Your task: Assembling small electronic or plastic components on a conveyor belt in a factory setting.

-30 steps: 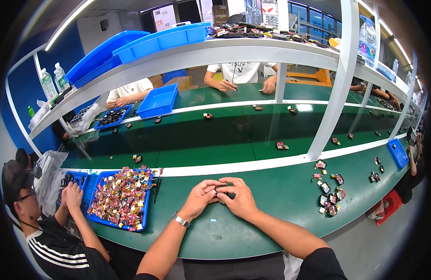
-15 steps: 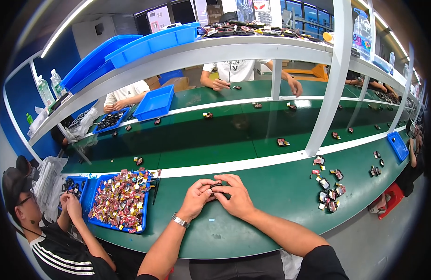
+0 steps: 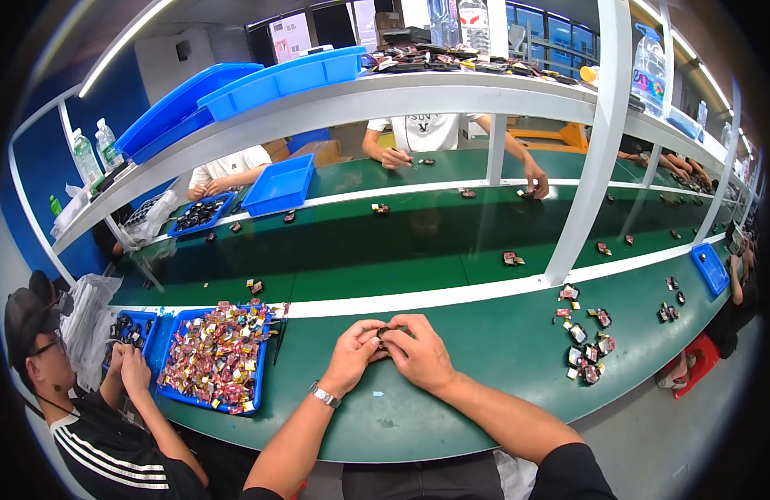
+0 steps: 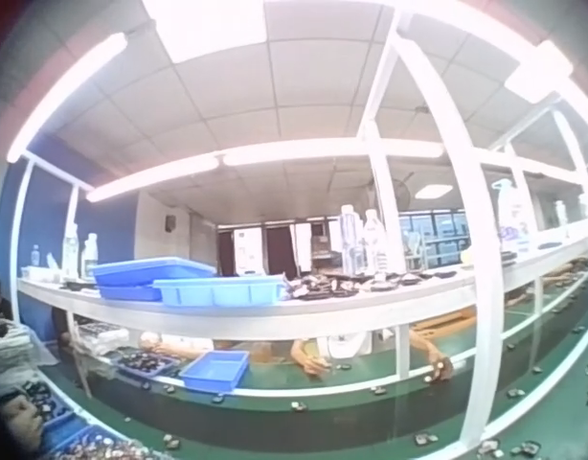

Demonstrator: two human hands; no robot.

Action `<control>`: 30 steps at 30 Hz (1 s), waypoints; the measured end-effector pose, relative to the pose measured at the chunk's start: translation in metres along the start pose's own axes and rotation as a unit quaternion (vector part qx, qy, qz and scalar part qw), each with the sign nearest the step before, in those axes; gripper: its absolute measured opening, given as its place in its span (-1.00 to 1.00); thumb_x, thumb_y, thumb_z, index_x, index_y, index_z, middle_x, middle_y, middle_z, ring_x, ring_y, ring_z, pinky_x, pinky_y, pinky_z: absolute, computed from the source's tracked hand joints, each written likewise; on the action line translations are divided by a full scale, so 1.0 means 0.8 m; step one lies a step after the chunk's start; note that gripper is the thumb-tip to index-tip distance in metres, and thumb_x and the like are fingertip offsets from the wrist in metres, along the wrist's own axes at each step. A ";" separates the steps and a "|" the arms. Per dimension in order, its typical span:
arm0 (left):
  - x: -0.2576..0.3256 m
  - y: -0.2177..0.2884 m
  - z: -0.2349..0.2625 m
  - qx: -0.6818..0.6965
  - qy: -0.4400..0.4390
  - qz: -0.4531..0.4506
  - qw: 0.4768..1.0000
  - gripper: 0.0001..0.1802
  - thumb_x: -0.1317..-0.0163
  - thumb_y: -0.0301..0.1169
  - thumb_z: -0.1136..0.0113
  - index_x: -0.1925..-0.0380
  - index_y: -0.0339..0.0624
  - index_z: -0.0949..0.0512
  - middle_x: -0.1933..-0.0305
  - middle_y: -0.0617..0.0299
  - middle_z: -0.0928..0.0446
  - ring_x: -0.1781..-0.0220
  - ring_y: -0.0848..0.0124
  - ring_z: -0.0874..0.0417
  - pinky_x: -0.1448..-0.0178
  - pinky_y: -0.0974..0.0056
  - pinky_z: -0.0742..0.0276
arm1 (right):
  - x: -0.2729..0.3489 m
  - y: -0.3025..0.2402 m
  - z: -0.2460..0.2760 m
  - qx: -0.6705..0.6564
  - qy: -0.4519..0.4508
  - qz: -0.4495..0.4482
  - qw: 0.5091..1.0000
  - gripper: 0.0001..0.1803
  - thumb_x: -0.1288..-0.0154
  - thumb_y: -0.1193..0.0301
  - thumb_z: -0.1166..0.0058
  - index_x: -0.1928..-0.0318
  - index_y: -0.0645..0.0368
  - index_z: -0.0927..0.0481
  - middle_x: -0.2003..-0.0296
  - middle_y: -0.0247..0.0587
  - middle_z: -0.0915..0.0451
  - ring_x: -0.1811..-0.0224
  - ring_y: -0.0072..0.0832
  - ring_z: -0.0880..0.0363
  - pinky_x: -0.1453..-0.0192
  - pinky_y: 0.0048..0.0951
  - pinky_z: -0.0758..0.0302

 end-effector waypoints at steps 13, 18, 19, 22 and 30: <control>0.000 0.002 -0.003 -0.001 -0.001 0.010 1.000 -0.72 -0.42 -0.52 0.01 -0.11 -0.26 -0.37 -0.06 0.12 -0.57 -0.09 0.38 -0.61 -0.14 0.24 -0.61 | 0.001 -0.001 -0.002 0.046 0.017 0.019 0.999 -0.78 -0.05 0.56 -0.31 0.23 0.19 -0.67 0.23 -0.25 -0.56 0.20 -0.33 -0.57 0.20 -0.41 -0.61; -0.001 0.001 -0.001 0.014 0.008 0.019 1.000 -0.72 -0.42 -0.51 0.00 -0.10 -0.27 -0.38 0.00 0.15 -0.59 -0.01 0.42 -0.63 -0.08 0.29 -0.62 | 0.001 -0.004 -0.004 0.047 0.035 -0.002 0.998 -0.81 -0.06 0.55 -0.31 0.25 0.19 -0.67 0.25 -0.25 -0.56 0.22 -0.32 -0.57 0.20 -0.38 -0.58; -0.002 0.002 0.000 0.013 0.013 0.021 1.000 -0.72 -0.42 -0.51 0.00 -0.09 -0.28 -0.39 0.02 0.16 -0.59 0.02 0.44 -0.63 -0.05 0.31 -0.63 | 0.001 -0.004 -0.005 0.048 0.036 -0.002 0.998 -0.81 -0.06 0.55 -0.31 0.25 0.19 -0.67 0.25 -0.25 -0.56 0.22 -0.32 -0.57 0.20 -0.38 -0.58; -0.001 -0.001 0.000 -0.042 0.041 0.016 0.998 -0.74 -0.41 -0.50 -0.02 -0.07 -0.28 -0.42 0.06 0.18 -0.60 0.07 0.48 -0.64 0.03 0.36 -0.64 | 0.002 -0.002 -0.006 0.028 0.034 -0.024 0.999 -0.82 -0.06 0.54 -0.31 0.26 0.19 -0.66 0.25 -0.24 -0.56 0.23 -0.32 -0.57 0.19 -0.35 -0.57; 0.000 -0.006 -0.002 -0.114 0.060 -0.008 0.992 -0.77 -0.42 -0.52 0.00 -0.04 -0.29 -0.45 0.09 0.20 -0.61 0.12 0.53 -0.63 0.07 0.40 -0.64 | 0.005 -0.002 -0.006 0.034 0.003 -0.020 0.999 -0.84 -0.07 0.52 -0.30 0.28 0.18 -0.65 0.23 -0.26 -0.56 0.23 -0.30 -0.55 0.21 -0.35 -0.56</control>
Point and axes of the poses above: each hand's wrist, its own x-axis away from the middle knuckle, its own z-axis out of the back of the hand, y = z × x, the point moved 3 cm from there along -x, towards the middle knuckle
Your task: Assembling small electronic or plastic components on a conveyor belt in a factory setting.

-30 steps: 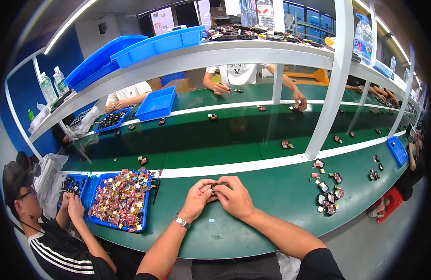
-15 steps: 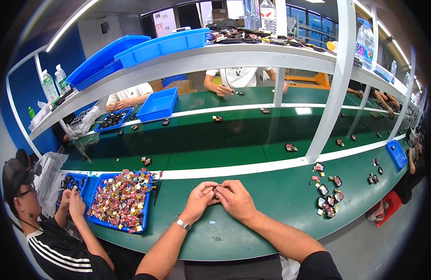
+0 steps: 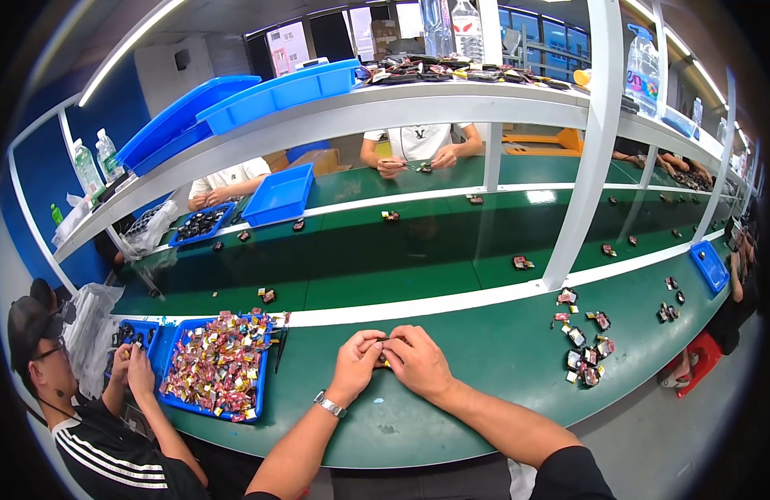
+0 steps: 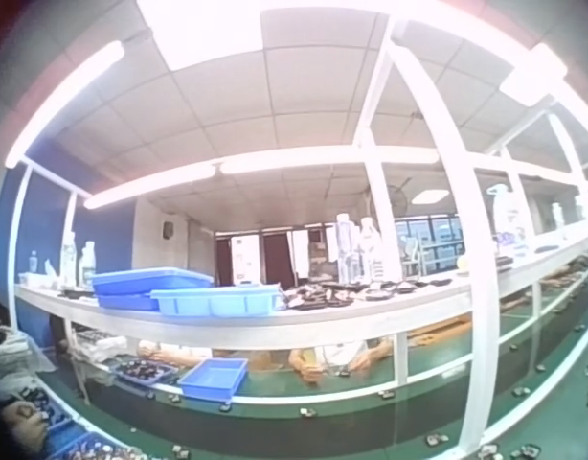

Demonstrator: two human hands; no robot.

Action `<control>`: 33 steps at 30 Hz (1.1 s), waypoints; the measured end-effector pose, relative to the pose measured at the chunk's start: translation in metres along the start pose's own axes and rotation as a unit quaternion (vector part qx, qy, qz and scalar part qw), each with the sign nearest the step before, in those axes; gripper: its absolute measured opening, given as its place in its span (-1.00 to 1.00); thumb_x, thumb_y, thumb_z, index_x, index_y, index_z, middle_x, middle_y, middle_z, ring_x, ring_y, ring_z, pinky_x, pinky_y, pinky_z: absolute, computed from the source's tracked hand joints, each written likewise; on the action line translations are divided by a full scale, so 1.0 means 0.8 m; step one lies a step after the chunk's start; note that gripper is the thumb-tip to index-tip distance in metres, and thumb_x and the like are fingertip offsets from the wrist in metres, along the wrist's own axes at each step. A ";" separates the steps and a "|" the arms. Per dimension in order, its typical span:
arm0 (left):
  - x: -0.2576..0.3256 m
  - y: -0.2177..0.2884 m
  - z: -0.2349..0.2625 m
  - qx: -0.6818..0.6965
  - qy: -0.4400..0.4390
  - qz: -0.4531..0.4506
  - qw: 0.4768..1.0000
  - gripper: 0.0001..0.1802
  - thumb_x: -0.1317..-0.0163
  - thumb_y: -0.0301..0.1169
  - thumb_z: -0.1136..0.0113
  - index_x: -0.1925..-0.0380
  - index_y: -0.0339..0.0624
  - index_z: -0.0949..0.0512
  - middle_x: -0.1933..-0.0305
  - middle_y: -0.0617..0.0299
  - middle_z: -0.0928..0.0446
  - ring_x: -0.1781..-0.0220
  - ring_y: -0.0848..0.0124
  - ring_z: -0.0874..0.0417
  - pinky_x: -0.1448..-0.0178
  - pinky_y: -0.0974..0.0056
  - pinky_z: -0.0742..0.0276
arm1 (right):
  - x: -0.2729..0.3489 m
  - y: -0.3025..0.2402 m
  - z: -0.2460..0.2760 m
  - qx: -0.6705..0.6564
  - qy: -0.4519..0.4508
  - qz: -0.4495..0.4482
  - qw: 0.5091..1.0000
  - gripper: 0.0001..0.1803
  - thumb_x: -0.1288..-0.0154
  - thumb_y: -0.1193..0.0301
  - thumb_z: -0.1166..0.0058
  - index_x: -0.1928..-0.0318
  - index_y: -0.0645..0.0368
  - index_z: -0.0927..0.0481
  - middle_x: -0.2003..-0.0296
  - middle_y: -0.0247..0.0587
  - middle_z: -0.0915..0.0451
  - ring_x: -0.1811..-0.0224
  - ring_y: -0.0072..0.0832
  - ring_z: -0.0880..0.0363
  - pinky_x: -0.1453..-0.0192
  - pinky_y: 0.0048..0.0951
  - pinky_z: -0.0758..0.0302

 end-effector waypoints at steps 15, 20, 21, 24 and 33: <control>0.001 0.007 -0.003 0.025 -0.037 0.002 0.999 -0.72 -0.38 -0.57 -0.01 -0.08 -0.30 -0.42 0.03 0.18 -0.59 0.05 0.50 -0.63 0.00 0.38 -0.63 | -0.001 0.009 -0.003 -0.013 0.023 -0.038 0.999 -0.87 -0.02 0.56 -0.28 0.45 0.21 -0.55 0.29 -0.22 -0.52 0.26 -0.28 -0.55 0.21 -0.31 -0.55; 0.001 0.004 -0.001 0.027 -0.050 0.007 0.998 -0.71 -0.40 -0.57 0.01 -0.10 -0.33 -0.41 -0.05 0.13 -0.57 -0.01 0.43 -0.61 -0.04 0.34 -0.63 | -0.001 0.007 0.002 -0.016 0.028 -0.037 0.999 -0.87 -0.03 0.56 -0.27 0.42 0.22 -0.55 0.29 -0.22 -0.50 0.28 -0.28 -0.56 0.23 -0.31 -0.55; 0.000 0.002 0.001 0.040 -0.057 0.009 0.998 -0.70 -0.39 -0.57 0.01 -0.11 -0.32 -0.41 -0.05 0.13 -0.57 -0.02 0.43 -0.61 -0.05 0.34 -0.62 | -0.001 0.007 0.002 -0.015 0.028 -0.033 0.999 -0.87 -0.04 0.57 -0.27 0.41 0.22 -0.55 0.29 -0.22 -0.50 0.30 -0.29 -0.56 0.26 -0.32 -0.55; -0.003 0.001 -0.002 0.063 -0.066 0.010 0.996 -0.69 -0.39 -0.58 0.00 -0.11 -0.29 -0.40 -0.06 0.13 -0.56 -0.04 0.42 -0.61 -0.06 0.31 -0.62 | 0.000 0.014 0.001 -0.072 0.032 -0.089 0.993 -0.87 -0.08 0.58 -0.27 0.35 0.22 -0.57 0.28 -0.21 -0.51 0.36 -0.35 -0.58 0.30 -0.38 -0.56; -0.008 0.001 0.011 0.046 0.032 -0.081 0.995 -0.73 -0.35 -0.56 -0.05 -0.04 -0.28 -0.42 -0.02 0.09 -0.58 0.01 0.38 -0.63 0.01 0.29 -0.65 | -0.016 0.082 -0.025 -0.248 -0.050 -0.351 0.902 -0.85 -0.12 0.52 -0.28 0.27 0.22 -0.60 0.32 -0.23 -0.65 0.38 -0.55 -0.66 0.27 -0.50 -0.58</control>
Point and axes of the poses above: each hand's wrist, its own x-axis away from the middle knuckle, its own z-axis out of the back of the hand, y = z × x, the point moved 3 cm from there along -x, towards the middle knuckle
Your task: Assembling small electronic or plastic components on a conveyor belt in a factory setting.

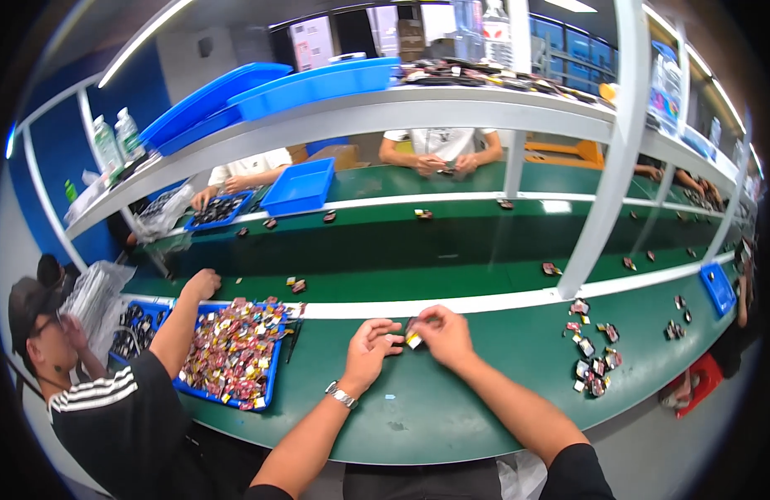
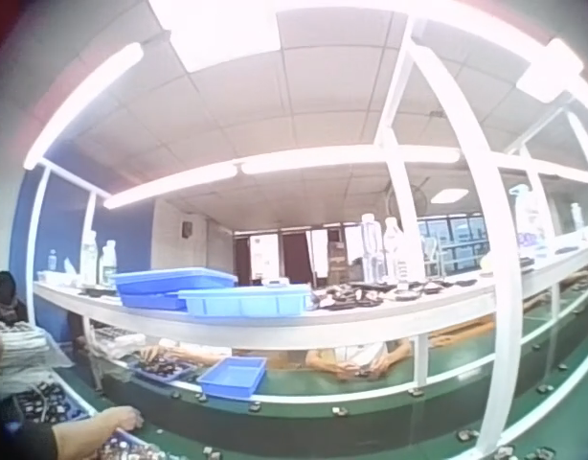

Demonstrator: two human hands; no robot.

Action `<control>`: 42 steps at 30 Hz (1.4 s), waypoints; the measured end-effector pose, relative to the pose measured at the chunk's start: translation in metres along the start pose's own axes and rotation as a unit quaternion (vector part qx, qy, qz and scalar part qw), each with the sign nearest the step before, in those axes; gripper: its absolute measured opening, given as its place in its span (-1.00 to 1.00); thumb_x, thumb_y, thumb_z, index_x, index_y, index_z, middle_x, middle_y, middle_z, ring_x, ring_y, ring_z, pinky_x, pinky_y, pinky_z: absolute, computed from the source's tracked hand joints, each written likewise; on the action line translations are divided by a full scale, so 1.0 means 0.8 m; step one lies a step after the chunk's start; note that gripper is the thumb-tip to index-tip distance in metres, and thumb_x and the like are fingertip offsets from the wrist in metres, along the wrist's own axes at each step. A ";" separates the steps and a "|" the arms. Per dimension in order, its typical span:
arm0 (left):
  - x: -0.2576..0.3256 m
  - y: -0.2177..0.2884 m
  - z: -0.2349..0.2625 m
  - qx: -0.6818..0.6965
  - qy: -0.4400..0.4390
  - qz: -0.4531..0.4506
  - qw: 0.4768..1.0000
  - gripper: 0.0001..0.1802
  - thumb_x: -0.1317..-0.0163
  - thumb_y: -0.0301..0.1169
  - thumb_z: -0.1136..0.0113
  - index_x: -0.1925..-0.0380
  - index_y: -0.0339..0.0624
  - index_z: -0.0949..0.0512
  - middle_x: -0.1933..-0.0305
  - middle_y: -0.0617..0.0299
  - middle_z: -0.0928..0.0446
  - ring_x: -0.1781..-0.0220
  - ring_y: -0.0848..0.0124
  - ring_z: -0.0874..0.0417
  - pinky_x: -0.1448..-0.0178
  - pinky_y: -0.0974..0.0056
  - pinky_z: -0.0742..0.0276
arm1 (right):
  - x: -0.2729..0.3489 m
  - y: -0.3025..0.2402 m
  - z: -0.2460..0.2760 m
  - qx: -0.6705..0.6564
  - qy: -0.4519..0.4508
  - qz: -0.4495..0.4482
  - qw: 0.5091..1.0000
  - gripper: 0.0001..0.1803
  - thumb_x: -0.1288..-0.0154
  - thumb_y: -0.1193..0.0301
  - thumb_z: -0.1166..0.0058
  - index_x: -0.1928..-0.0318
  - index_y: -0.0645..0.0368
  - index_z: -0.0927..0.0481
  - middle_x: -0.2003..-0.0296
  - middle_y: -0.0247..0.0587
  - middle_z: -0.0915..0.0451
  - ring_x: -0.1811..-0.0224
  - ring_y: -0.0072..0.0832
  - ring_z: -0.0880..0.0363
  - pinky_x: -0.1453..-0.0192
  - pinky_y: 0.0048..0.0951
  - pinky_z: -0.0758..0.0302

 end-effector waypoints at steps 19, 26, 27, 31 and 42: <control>0.021 0.010 -0.016 -0.427 -0.090 -0.172 0.883 -0.82 -0.09 -0.45 -0.12 0.29 -0.22 -0.58 0.30 -0.02 -0.62 0.22 -0.05 -0.61 0.12 0.00 -0.54 | -0.170 -0.071 -0.265 0.450 -0.175 0.099 0.870 -0.36 -0.10 0.04 -0.32 0.02 0.34 -0.54 0.03 0.12 -0.61 -0.08 -0.01 -0.57 -0.19 -0.17 -0.50; 0.018 0.023 -0.022 -0.390 -0.097 -0.245 0.882 -0.72 -0.16 -0.31 -0.21 0.19 -0.24 -0.55 0.15 -0.06 -0.61 0.01 0.00 -0.56 -0.07 0.04 -0.47 | -0.188 -0.045 -0.296 0.441 -0.112 0.151 0.877 -0.42 0.01 0.19 -0.38 0.07 0.35 -0.55 0.17 0.09 -0.66 0.05 -0.07 -0.64 -0.11 -0.20 -0.55; 0.016 0.022 -0.025 -0.405 -0.112 -0.218 0.881 -0.76 -0.17 -0.33 -0.18 0.22 -0.24 -0.56 0.18 -0.06 -0.61 0.05 -0.02 -0.58 -0.03 0.03 -0.49 | -0.191 -0.045 -0.288 0.434 -0.110 0.140 0.883 -0.44 0.03 0.22 -0.38 0.06 0.32 -0.57 0.19 0.04 -0.67 0.08 -0.12 -0.66 -0.09 -0.24 -0.57; 0.022 0.022 -0.014 -0.434 -0.127 -0.101 0.886 -0.82 -0.18 -0.38 -0.11 0.28 -0.25 -0.56 0.26 -0.06 -0.62 0.15 -0.05 -0.60 0.05 0.01 -0.52 | -0.179 -0.068 -0.226 0.211 -0.158 0.101 0.959 -0.40 0.08 0.30 -0.41 -0.03 0.22 -0.57 0.19 -0.14 -0.66 0.17 -0.40 -0.67 -0.04 -0.43 -0.58; -0.007 -0.003 0.032 -0.104 0.061 0.036 0.992 -0.77 -0.36 -0.39 -0.06 0.12 -0.32 -0.56 0.31 0.17 -0.65 0.40 0.53 -0.60 0.29 0.41 -0.56 | -0.008 -0.023 0.019 0.194 -0.134 0.189 0.953 -0.43 -0.10 0.50 -0.29 -0.16 0.18 -0.46 -0.08 -0.15 -0.57 -0.15 -0.30 -0.53 -0.17 -0.34 -0.50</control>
Point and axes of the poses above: each hand's wrist, its own x-axis away from the middle knuckle, its own z-axis out of the back of the hand, y = z × x, the point moved 3 cm from there along -x, towards the middle knuckle
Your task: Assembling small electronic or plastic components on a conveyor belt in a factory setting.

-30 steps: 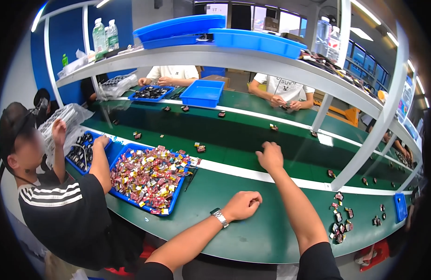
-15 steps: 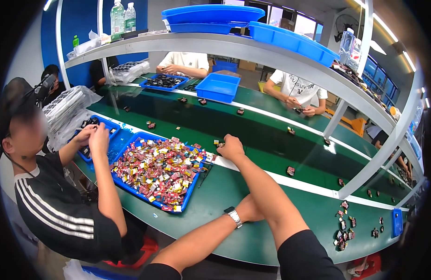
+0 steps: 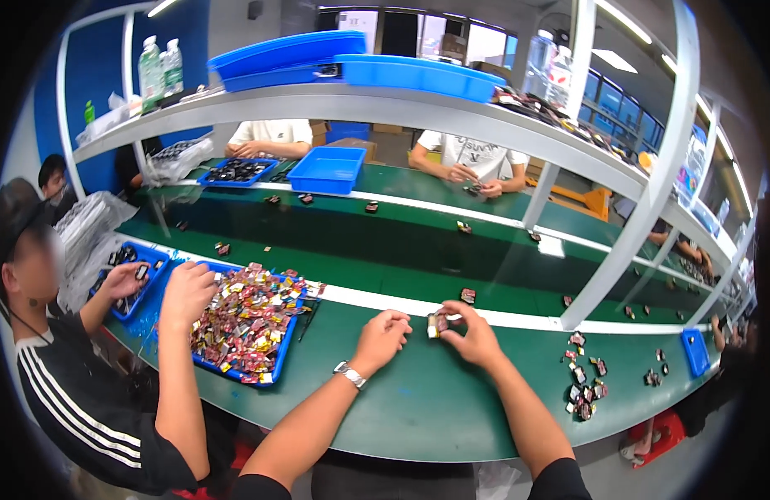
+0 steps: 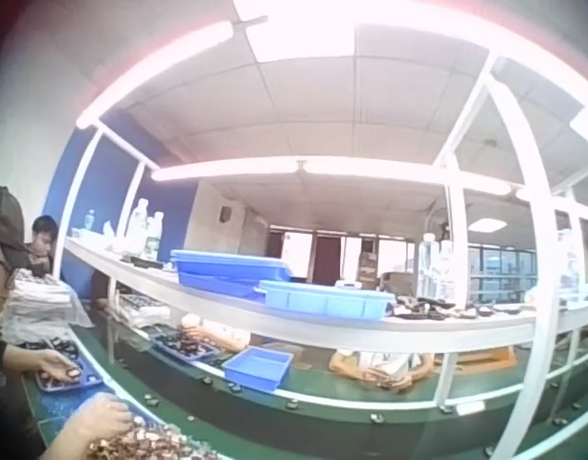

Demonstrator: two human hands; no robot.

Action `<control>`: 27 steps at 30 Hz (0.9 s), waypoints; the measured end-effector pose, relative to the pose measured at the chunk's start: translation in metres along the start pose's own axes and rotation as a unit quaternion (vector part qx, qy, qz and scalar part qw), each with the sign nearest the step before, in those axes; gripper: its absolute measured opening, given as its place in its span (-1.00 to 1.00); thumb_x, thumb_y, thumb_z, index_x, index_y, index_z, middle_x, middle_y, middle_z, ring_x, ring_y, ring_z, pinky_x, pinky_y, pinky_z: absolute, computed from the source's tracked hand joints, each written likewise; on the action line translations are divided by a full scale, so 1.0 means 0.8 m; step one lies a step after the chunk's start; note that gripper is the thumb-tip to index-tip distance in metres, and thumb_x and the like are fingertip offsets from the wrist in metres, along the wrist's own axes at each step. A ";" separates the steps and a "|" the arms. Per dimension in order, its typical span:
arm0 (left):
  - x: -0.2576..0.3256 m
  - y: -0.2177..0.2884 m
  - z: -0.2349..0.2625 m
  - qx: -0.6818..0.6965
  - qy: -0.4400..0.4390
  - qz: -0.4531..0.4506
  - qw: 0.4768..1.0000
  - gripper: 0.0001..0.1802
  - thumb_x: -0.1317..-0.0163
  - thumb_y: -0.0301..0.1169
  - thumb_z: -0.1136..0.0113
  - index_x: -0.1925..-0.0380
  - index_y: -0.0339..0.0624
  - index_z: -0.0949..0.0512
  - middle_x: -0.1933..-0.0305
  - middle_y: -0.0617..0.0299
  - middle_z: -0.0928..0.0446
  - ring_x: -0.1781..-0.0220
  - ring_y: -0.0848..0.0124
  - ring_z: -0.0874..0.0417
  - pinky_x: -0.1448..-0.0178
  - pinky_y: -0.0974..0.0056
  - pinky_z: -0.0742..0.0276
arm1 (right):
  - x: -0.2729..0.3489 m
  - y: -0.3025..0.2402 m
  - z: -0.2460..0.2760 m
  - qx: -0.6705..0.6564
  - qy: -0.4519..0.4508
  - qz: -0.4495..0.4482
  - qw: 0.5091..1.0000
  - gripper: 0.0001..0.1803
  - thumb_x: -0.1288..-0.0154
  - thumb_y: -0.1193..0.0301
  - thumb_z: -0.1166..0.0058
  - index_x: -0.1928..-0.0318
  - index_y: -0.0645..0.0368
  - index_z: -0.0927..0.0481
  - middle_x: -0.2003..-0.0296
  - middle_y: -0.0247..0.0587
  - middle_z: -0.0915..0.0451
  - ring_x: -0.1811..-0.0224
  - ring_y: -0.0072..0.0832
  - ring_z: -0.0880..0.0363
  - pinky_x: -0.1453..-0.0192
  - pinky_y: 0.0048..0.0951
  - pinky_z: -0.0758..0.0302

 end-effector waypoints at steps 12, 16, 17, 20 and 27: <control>0.011 0.030 -0.020 0.066 -0.181 0.078 0.978 -0.63 -0.41 -0.47 -0.02 -0.17 -0.37 -0.41 0.07 0.08 -0.60 0.16 0.38 -0.68 0.09 0.34 -0.70 | 0.023 -0.046 0.004 0.065 0.034 0.214 0.974 -0.67 -0.15 0.53 -0.15 0.02 0.12 -0.57 0.09 -0.23 -0.57 -0.04 -0.23 -0.49 -0.15 -0.27 -0.46; 0.012 0.029 -0.020 0.077 -0.146 0.077 0.983 -0.54 -0.37 -0.55 -0.01 -0.27 -0.34 -0.32 0.00 0.06 -0.58 0.07 0.34 -0.68 0.04 0.28 -0.72 | 0.032 -0.045 -0.010 0.095 0.078 0.132 0.984 -0.76 -0.20 0.35 -0.21 0.12 0.11 -0.61 0.18 -0.26 -0.56 0.06 -0.28 -0.54 0.02 -0.28 -0.55; 0.015 0.032 -0.019 0.080 -0.137 0.078 0.984 -0.53 -0.37 -0.56 -0.01 -0.28 -0.33 -0.31 -0.02 0.05 -0.57 0.04 0.33 -0.68 0.03 0.28 -0.72 | 0.031 -0.046 -0.014 0.089 0.079 0.134 0.984 -0.76 -0.20 0.35 -0.21 0.12 0.11 -0.61 0.18 -0.26 -0.56 0.06 -0.28 -0.54 0.02 -0.28 -0.55; 0.017 0.027 -0.017 0.096 -0.147 0.078 0.981 -0.54 -0.37 -0.57 -0.01 -0.26 -0.31 -0.29 -0.07 0.04 -0.55 -0.04 0.27 -0.66 -0.06 0.20 -0.70 | 0.032 -0.052 -0.025 0.162 0.119 0.150 0.968 -0.80 -0.15 0.36 -0.24 0.21 0.09 -0.61 0.23 -0.31 -0.54 0.16 -0.31 -0.55 0.14 -0.26 -0.56; 0.008 0.017 -0.034 0.099 -0.179 0.082 0.975 -0.50 -0.35 -0.58 -0.03 -0.29 -0.27 -0.25 -0.13 0.03 -0.52 -0.08 0.22 -0.65 -0.13 0.15 -0.67 | 0.038 -0.036 -0.023 0.155 0.149 0.180 0.960 -0.84 -0.05 0.45 -0.15 0.30 0.13 -0.56 0.29 -0.21 -0.47 0.18 -0.25 -0.51 0.15 -0.25 -0.53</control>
Point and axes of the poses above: each hand's wrist, its own x-axis away from the middle knuckle, its own z-axis out of the back of the hand, y = z × x, the point moved 3 cm from there along -x, towards the middle knuckle
